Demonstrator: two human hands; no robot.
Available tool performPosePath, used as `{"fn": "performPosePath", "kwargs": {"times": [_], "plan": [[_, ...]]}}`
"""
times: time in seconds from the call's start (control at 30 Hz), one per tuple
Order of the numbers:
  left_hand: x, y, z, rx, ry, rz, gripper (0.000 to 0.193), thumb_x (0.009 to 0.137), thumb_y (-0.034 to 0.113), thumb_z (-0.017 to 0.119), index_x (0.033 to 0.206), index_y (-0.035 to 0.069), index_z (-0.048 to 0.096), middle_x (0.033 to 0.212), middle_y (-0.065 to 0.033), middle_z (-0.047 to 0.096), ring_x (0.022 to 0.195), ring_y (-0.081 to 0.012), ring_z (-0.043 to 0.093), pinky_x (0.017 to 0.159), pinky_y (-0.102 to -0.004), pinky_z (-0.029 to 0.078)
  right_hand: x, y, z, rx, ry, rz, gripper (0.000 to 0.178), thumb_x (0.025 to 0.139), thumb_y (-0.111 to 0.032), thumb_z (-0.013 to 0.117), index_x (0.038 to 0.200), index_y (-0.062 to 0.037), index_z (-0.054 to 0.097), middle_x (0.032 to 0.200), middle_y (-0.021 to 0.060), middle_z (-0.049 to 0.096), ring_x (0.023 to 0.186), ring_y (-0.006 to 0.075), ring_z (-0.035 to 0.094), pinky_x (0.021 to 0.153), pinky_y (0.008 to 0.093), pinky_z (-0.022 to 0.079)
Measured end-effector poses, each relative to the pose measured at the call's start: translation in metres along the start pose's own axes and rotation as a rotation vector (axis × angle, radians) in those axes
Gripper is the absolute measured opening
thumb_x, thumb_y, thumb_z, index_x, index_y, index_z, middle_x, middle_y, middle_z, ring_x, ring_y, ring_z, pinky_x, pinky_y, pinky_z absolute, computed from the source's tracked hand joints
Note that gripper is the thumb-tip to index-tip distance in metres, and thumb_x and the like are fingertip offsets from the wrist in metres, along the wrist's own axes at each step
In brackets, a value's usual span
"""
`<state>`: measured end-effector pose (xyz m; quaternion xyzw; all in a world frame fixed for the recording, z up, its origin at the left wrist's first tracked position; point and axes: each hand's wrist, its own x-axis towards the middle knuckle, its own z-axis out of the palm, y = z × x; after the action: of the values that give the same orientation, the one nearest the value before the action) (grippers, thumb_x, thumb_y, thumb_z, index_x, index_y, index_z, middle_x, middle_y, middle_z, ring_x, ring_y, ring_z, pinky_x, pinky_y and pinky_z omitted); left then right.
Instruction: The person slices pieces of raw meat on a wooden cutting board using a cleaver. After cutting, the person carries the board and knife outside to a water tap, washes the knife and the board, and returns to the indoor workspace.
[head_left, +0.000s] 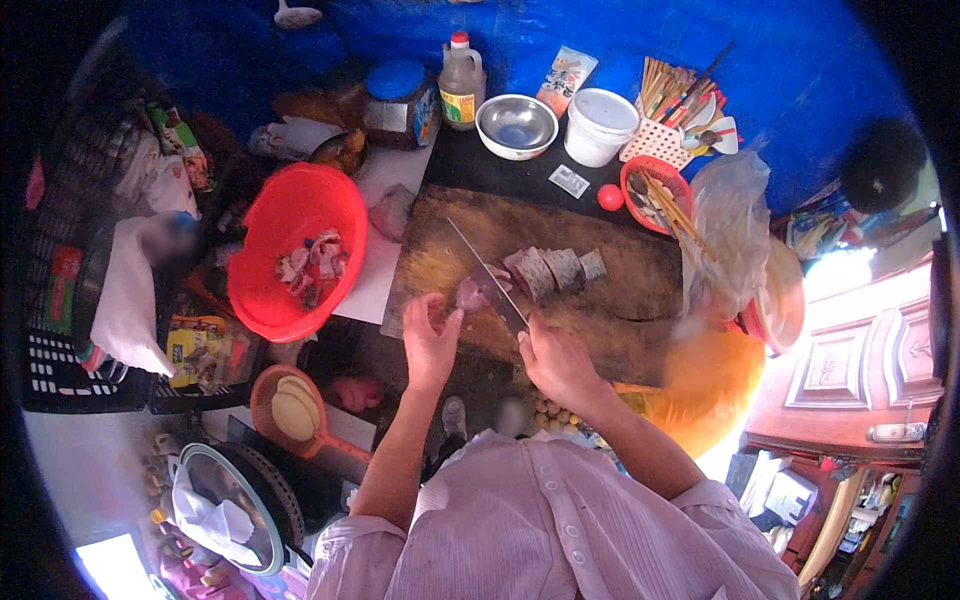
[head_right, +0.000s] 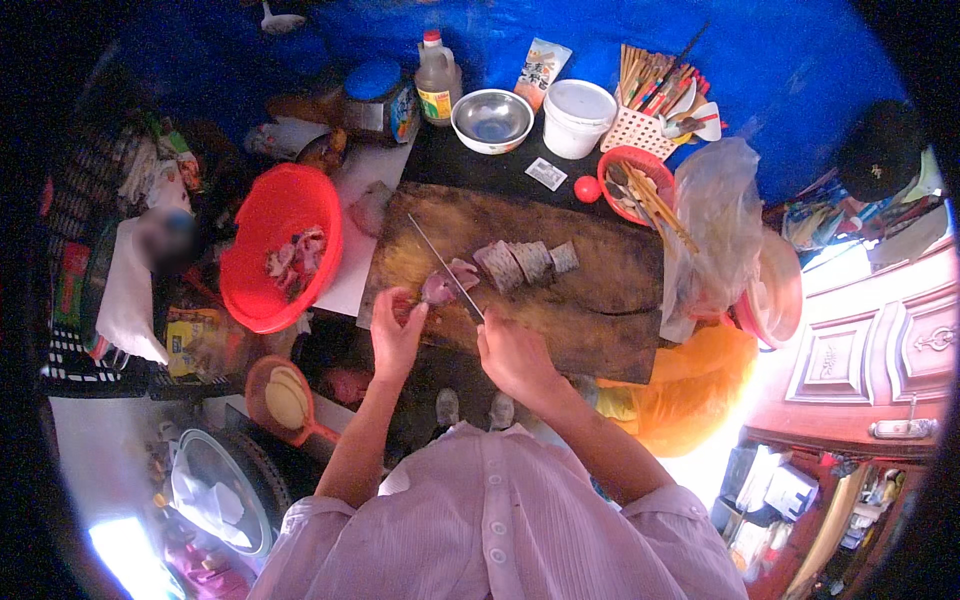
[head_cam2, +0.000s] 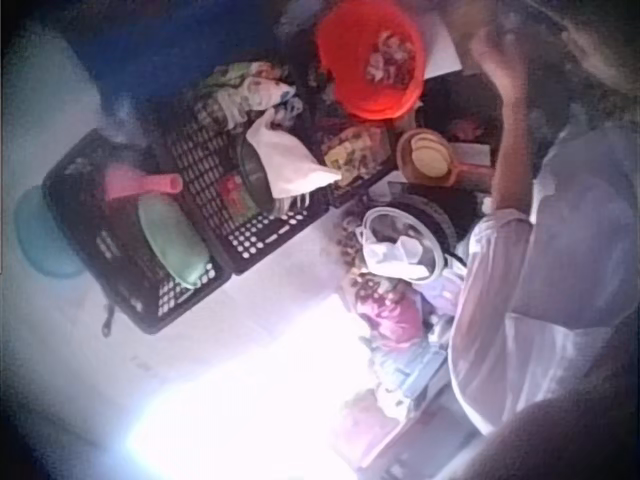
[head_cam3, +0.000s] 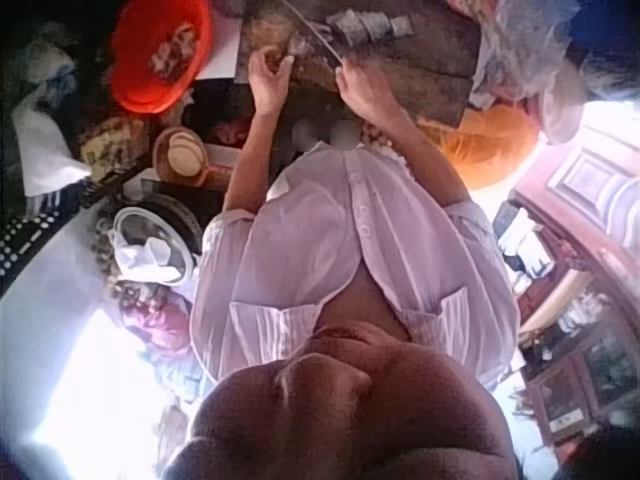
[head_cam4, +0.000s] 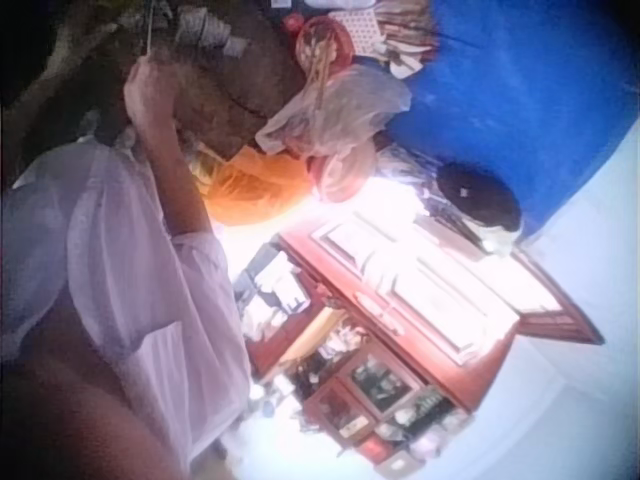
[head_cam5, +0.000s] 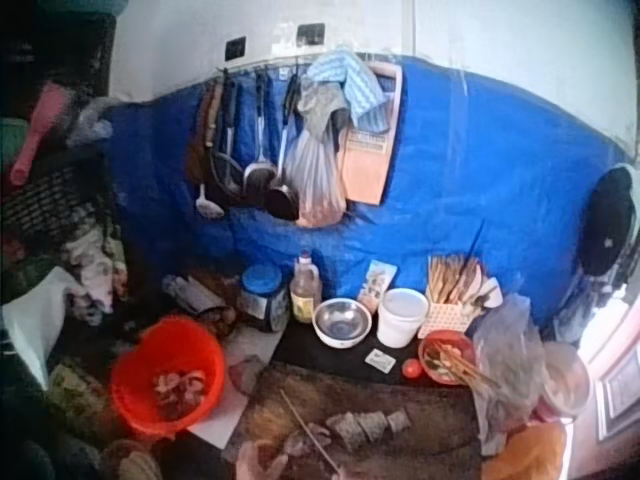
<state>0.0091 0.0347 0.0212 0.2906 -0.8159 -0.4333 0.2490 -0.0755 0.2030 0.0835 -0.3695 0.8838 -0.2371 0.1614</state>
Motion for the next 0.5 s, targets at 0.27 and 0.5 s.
{"fn": "performPosePath", "kwargs": {"times": [0.27, 0.5], "plan": [[0.013, -0.002, 0.021, 0.072, 0.038, 0.038, 0.025, 0.075, 0.01, 0.066, 0.095, 0.001, 0.054, 0.086, -0.0114, 0.056, 0.083, -0.0242, 0.055, 0.075, -0.0337, 0.045, -0.001, -0.002, 0.0, 0.055, 0.031, 0.037, 0.022, 0.088, -0.021, 0.044, 0.091, 0.0003, 0.045, 0.071, 0.0239, 0.059, 0.068, 0.0412, 0.059, 0.06, 0.0515, 0.046], [0.009, -0.004, 0.017, -0.089, 0.022, -0.09, 0.026, 0.077, 0.012, 0.066, 0.095, 0.0, 0.053, 0.087, -0.0117, 0.056, 0.079, -0.022, 0.056, 0.074, -0.0334, 0.046, 0.001, -0.011, -0.005, 0.071, 0.086, 0.074, 0.024, 0.088, -0.02, 0.043, 0.1, 0.0005, 0.043, 0.069, 0.0245, 0.059, 0.065, 0.0422, 0.059, 0.059, 0.0523, 0.046]]}}
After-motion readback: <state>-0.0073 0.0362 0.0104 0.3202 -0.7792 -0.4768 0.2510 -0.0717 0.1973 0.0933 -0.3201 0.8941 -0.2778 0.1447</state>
